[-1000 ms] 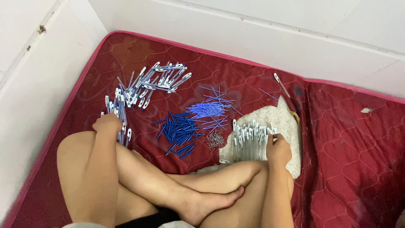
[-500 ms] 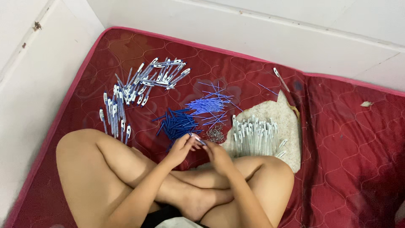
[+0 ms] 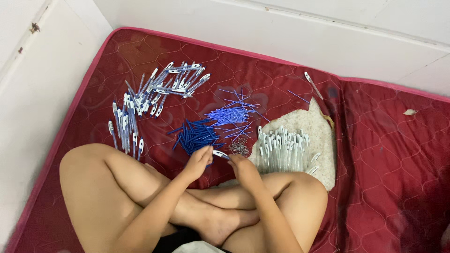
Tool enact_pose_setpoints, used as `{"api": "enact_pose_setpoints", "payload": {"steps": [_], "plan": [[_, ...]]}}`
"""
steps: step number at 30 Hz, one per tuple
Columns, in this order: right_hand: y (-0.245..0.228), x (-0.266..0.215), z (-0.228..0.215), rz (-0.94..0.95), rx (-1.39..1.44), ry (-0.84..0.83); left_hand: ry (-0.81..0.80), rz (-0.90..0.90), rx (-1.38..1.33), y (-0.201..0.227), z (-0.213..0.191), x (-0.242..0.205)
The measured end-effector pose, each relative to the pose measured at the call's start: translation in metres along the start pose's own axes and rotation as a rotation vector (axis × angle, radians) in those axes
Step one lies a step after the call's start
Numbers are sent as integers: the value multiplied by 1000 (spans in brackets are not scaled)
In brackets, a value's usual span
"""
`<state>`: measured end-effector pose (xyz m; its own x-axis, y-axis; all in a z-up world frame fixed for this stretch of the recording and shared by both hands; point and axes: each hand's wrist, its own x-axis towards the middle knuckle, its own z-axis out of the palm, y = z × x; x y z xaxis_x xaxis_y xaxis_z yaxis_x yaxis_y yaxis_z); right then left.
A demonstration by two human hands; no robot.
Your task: The person inserts blue ink refills into white pen barrels and places the assembled components into a container.
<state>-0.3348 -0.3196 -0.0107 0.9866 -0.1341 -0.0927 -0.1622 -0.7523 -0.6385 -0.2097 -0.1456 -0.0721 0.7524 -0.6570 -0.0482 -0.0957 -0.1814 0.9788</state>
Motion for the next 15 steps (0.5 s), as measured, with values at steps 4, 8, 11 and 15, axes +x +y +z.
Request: {"api": "enact_pose_setpoints", "payload": {"steps": [4, 8, 11, 15], "plan": [[15, 11, -12, -24, -40, 133, 172, -65, 21, 20, -17, -3], [66, 7, -16, 32, -73, 283, 259, -225, 319, 42, -41, -6], [74, 2, -21, 70, -58, 356, 270, -343, 454, 49, -44, -7], [65, 3, -25, 102, -41, 371, 382, -343, 893, 38, -41, -8]]}}
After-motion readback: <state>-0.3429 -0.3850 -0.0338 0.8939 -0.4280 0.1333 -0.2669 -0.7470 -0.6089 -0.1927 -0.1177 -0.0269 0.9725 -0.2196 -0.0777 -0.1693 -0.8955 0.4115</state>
